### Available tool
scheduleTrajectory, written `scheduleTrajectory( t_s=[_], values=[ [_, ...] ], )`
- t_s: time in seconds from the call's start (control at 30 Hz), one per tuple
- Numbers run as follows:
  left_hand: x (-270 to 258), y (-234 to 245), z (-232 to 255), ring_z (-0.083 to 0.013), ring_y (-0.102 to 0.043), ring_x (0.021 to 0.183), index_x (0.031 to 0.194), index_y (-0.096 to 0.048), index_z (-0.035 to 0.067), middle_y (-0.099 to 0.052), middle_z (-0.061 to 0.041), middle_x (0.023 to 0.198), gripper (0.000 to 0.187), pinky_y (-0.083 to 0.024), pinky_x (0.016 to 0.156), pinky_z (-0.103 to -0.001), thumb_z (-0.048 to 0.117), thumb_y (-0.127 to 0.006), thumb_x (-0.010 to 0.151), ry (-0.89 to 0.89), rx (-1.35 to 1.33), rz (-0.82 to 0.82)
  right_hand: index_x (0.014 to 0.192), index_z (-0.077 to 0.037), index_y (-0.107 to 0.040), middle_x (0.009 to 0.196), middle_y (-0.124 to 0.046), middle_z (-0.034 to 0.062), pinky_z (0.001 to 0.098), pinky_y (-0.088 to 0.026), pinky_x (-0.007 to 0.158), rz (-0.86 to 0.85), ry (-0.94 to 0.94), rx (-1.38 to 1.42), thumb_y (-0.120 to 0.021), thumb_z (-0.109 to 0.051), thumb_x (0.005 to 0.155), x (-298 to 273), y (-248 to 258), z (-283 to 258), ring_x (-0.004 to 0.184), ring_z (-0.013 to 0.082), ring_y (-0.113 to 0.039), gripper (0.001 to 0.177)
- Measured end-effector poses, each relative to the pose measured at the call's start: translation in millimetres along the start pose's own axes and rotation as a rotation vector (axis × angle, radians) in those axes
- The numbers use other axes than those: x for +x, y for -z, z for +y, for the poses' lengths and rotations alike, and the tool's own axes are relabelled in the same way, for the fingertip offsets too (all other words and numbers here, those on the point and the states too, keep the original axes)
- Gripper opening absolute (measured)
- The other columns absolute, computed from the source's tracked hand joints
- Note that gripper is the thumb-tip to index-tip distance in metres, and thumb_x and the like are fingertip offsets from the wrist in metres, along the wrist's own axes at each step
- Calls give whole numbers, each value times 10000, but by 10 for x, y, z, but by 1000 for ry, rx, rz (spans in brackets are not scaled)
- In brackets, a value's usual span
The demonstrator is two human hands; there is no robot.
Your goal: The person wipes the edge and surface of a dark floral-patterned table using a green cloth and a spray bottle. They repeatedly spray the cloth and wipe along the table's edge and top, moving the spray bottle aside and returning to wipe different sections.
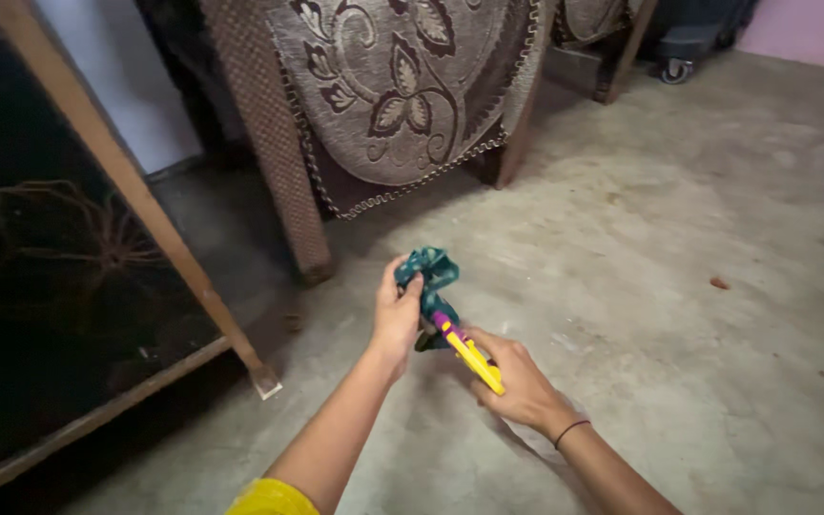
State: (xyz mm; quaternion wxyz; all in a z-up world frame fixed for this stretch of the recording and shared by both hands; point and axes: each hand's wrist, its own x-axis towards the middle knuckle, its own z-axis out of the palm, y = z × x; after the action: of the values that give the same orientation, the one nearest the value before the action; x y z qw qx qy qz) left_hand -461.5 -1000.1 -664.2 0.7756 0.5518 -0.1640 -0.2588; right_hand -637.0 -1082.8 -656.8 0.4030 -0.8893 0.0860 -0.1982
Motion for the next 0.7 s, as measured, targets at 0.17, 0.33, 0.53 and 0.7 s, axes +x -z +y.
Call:
scheduleTrajectory(
  t_s=[0.17,0.33,0.53,0.7],
  values=[
    [57,192,-102,-105,-660,697,1310,-496,176,-695,-15,902,329,-541,591,-259,238,-581,998,4,-29,-16,1224,-70,-613,1057,-720,203,430,-589,825,-41,2,-117,-661,-46,678,39,-92,-1,966,410,-687,549],
    [220,212,-225,-66,-565,640,1118,-700,45,-674,30,802,260,-423,539,-239,276,-661,1004,-70,4,-93,1234,-75,-609,1066,-713,197,424,-595,788,-7,7,-168,-673,-39,662,17,-149,29,959,423,-677,577],
    [237,12,-246,-54,-478,578,1015,-724,63,-617,39,743,274,-371,493,-240,329,-658,1012,-42,-13,18,1218,-104,-619,1031,-787,110,410,-623,722,43,-286,-3,-579,-17,634,-41,18,-2,774,362,-749,592],
    [215,-92,-298,-71,-550,586,990,-685,101,-656,29,755,258,-405,503,-258,356,-642,982,50,-109,-56,1178,-78,-630,986,-739,176,409,-584,776,47,-79,-213,-673,-45,603,-178,68,95,903,385,-714,578]
  ],
)
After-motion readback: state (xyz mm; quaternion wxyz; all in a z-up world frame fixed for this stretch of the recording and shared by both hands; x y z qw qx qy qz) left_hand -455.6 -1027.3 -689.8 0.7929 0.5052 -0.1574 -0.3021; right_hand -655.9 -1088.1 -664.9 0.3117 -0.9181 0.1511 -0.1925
